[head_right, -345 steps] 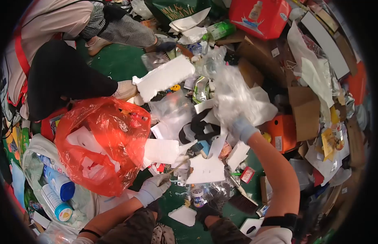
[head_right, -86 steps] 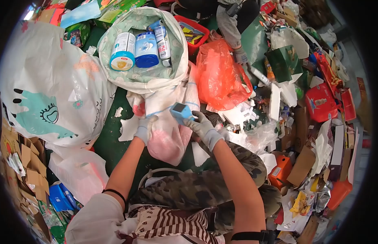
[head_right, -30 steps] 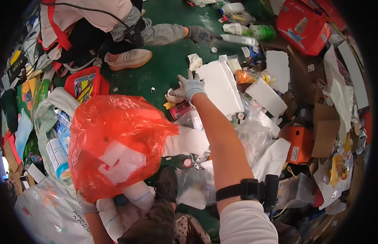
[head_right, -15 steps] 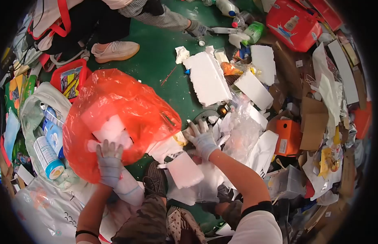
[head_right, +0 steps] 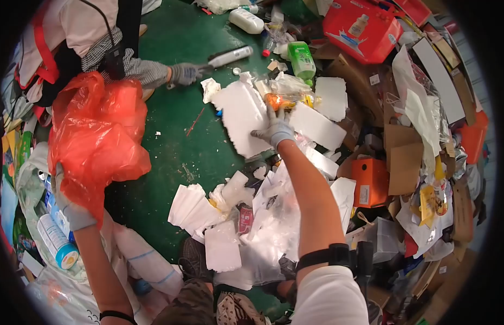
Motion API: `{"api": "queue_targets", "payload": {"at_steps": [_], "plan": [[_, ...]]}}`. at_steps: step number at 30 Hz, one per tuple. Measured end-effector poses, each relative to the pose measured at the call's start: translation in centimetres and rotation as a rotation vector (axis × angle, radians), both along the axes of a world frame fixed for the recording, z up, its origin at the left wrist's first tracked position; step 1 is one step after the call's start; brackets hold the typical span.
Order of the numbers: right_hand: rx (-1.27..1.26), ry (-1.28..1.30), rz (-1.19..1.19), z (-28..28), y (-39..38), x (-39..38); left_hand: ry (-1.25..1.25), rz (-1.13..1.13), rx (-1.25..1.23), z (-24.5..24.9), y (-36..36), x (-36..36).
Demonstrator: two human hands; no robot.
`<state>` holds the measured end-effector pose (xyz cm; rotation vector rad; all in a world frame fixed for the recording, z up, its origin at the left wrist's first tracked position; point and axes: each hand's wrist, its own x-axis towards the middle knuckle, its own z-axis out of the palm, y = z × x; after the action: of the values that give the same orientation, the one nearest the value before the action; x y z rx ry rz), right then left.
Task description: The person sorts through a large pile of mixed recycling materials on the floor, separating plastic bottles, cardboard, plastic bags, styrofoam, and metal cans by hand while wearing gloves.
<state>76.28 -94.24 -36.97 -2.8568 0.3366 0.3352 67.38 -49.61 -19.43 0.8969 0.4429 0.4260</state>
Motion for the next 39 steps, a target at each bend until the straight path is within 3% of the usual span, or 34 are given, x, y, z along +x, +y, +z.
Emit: {"api": "queue_targets", "payload": {"at_steps": [1, 2, 4, 6, 9, 10, 11, 14, 16, 17, 19, 22, 24, 25, 26, 27, 29, 30, 31, 32, 33, 35, 37, 39], "plan": [[0.131, 0.096, -0.022, -1.6, -0.6, -0.1, 0.004, 0.100, 0.143, -0.7, -1.1, 1.5], [0.048, 0.052, 0.050, -1.9, 0.5, -1.3, 0.008, 0.197, 0.285, -1.4, -1.9, 2.5], [-0.026, 0.080, 0.213, -1.5, 2.4, -3.6, 0.121, 0.171, 0.307, -2.8, -3.2, 3.9], [-0.003, 0.279, 0.336, 1.4, 3.7, -6.3, 0.188, 0.093, 0.344, -3.5, -3.9, 4.1], [0.130, 0.347, 0.583, 1.7, 0.2, -8.7, 0.242, -0.104, 0.803, -4.2, -4.1, 2.3], [0.357, 0.333, 0.539, -0.2, -2.4, -8.4, 0.207, -0.093, 1.097, -2.8, -5.4, 0.6], [0.932, 0.454, 0.306, -1.0, -3.8, -8.1, 0.237, -0.062, 1.291, -1.1, -6.4, -1.2], [0.520, 0.613, 0.297, -1.0, -6.0, -6.5, 0.106, 0.152, 1.704, 0.5, -8.9, -6.2], [0.337, 0.497, 0.391, -1.7, -5.7, -8.4, -0.073, 0.109, 1.729, -0.4, -10.5, -9.2], [0.049, 0.479, 0.406, 1.3, -2.6, -9.6, -0.104, -0.015, 1.789, -0.6, -11.8, -9.6], [-0.046, 0.355, 0.351, 0.0, -1.0, -11.9, -0.159, -0.268, 1.901, -1.2, -13.7, -10.3], [0.439, -0.023, 0.194, -1.7, -3.3, -14.8, 0.086, -0.495, 2.106, -0.1, -14.4, -8.7], [0.653, -0.316, 0.112, 0.0, -4.0, -16.1, -0.044, -0.364, 1.985, -0.3, -13.7, -8.6], [0.845, -0.260, -0.018, 2.5, -3.5, -16.2, -0.110, -0.291, 1.915, -0.3, -13.7, -8.5], [1.034, -0.203, -0.143, 5.3, -2.8, -16.2, -0.179, -0.333, 1.657, -0.2, -14.6, -8.8], [1.223, -0.141, -0.268, 6.8, -2.3, -16.4, -0.261, -0.525, 1.398, -0.7, -15.2, -8.6], [1.153, -0.081, 0.058, 8.7, -0.7, -16.5, 0.016, -0.807, 0.755, -1.2, -19.8, -8.1], [1.148, 0.092, 0.198, 10.9, 1.1, -15.8, 0.165, -0.883, 0.443, -3.1, -21.2, -8.1], [1.146, 0.110, 0.400, 11.6, 2.7, -15.8, 0.311, -0.946, 0.125, -4.7, -22.2, -8.1], [1.091, 0.067, 0.494, 11.3, 3.2, -15.4, 0.398, -0.956, -0.027, -4.9, -22.4, -7.6], [1.036, 0.026, 0.585, 10.6, 3.1, -14.9, 0.386, -0.841, 0.002, -5.7, -22.3, -7.7], [0.938, -0.288, 0.140, 7.8, 0.6, -12.5, 0.362, -0.607, 0.059, -7.7, -21.8, -8.5], [0.401, -0.611, -0.420, 3.7, -3.7, -9.0, 0.313, -0.603, 0.171, -8.3, -20.4, -9.5], [0.259, -0.543, -0.915, -0.2, -6.7, -6.9, 0.306, -0.611, 0.192, -8.5, -20.2, -9.9]]}}
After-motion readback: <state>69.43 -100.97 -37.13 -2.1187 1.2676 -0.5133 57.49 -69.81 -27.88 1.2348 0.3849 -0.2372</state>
